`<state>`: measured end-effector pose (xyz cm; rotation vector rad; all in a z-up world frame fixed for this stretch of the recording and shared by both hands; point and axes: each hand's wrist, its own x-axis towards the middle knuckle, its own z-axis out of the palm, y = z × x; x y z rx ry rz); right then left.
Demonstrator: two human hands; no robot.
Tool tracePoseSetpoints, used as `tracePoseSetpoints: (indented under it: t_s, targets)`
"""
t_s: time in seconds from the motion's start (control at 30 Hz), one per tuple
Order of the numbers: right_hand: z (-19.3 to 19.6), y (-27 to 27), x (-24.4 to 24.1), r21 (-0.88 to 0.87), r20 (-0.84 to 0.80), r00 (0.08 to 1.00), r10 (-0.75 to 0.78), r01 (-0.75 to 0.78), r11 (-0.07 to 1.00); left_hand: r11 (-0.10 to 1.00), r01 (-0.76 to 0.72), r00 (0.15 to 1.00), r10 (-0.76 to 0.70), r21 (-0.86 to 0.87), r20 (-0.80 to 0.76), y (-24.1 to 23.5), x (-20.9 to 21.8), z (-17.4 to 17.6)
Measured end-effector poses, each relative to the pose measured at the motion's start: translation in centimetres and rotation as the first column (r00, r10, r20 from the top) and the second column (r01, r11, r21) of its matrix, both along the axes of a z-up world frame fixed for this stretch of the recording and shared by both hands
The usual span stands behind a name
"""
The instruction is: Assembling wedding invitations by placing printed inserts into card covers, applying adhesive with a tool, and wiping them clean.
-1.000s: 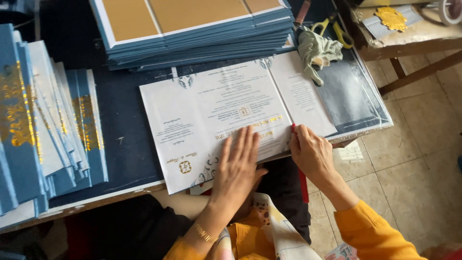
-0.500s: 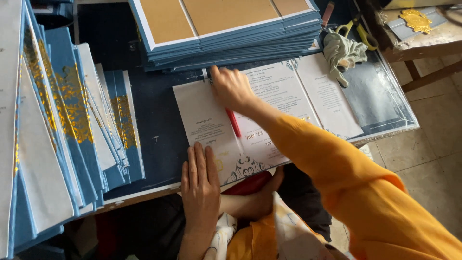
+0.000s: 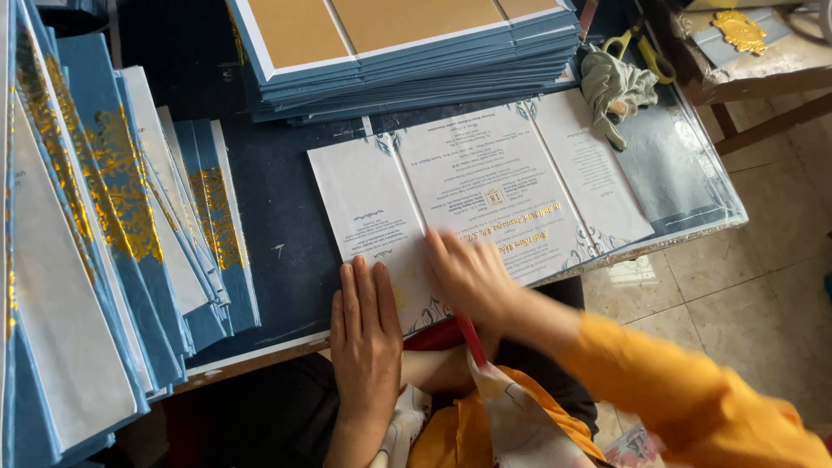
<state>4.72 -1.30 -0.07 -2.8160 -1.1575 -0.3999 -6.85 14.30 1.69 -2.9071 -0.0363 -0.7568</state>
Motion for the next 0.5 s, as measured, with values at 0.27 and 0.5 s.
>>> tracePoseSetpoints:
  t_s: [0.27, 0.5]
  targets:
    - [0.3, 7.7, 15.5, 0.167, -0.115, 0.992, -0.052, 0.071, 0.983, 0.997, 0.046, 0.997, -0.042, -0.059, 0.063, 0.0, 0.0, -0.4]
    - [2.7, -1.7, -7.0, 0.083, 0.009, 1.000, 0.002, -0.003, 0.997, 1.000, 0.023, 1.000, -0.023, -0.010, -0.001, -0.2, -0.1, 0.5]
